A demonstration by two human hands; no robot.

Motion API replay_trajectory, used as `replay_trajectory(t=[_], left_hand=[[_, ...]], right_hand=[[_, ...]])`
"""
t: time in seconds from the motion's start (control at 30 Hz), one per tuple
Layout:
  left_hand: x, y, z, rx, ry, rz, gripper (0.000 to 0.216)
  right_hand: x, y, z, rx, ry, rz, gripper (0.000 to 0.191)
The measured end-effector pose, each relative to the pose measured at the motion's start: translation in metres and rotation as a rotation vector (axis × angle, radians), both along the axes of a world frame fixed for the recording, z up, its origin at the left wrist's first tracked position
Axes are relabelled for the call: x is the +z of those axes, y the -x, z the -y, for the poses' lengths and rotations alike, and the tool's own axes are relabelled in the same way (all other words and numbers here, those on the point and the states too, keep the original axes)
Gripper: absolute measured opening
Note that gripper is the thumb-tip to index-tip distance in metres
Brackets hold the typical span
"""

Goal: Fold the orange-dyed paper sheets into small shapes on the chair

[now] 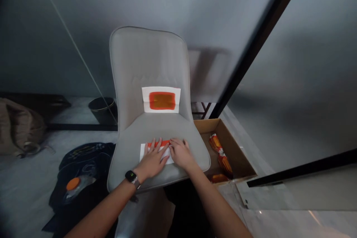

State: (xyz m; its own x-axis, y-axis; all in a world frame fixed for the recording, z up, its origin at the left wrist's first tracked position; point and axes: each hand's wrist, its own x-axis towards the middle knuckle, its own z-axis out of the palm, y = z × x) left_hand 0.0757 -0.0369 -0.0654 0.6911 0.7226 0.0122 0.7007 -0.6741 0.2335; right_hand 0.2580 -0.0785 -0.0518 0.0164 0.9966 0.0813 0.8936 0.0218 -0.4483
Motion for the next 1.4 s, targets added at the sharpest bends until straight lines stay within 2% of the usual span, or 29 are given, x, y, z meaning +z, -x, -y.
replay_trajectory(t=[0.3,0.57,0.7,0.83,0.93,1.07,1.17,1.3,1.4], left_hand=[[0.019,-0.001,-0.002,0.036,0.109,-0.031,0.066],[0.033,0.013,0.009,0.278,0.132,-0.120,0.074],[0.047,0.018,0.010,0.356,0.154,-0.132,0.077],[0.056,0.009,0.012,0.415,0.032,-0.097,0.065],[0.052,-0.001,0.018,0.323,-0.092,-0.060,0.053],[0.043,-0.008,0.016,0.098,-0.083,0.001,0.039],[0.044,-0.006,0.008,0.030,-0.032,-0.013,0.038],[0.052,-0.003,0.000,-0.003,0.014,-0.034,0.040],[0.056,-0.004,-0.001,-0.005,0.033,-0.044,0.039]], right_hand=[[0.000,-0.002,-0.004,0.047,0.020,0.062,0.045],[-0.002,0.000,-0.008,0.012,0.023,0.043,0.044],[-0.001,-0.008,-0.011,0.019,0.047,0.033,0.039],[0.006,-0.025,-0.017,-0.061,0.072,0.040,0.045],[0.016,-0.037,-0.026,-0.139,0.147,0.051,0.060],[0.030,-0.045,-0.041,-0.162,0.251,0.091,0.069],[0.036,-0.051,-0.051,-0.091,0.302,0.108,0.065],[0.038,-0.057,-0.067,0.088,0.379,-0.011,0.052],[0.040,-0.058,-0.080,0.115,0.476,-0.093,0.050]])
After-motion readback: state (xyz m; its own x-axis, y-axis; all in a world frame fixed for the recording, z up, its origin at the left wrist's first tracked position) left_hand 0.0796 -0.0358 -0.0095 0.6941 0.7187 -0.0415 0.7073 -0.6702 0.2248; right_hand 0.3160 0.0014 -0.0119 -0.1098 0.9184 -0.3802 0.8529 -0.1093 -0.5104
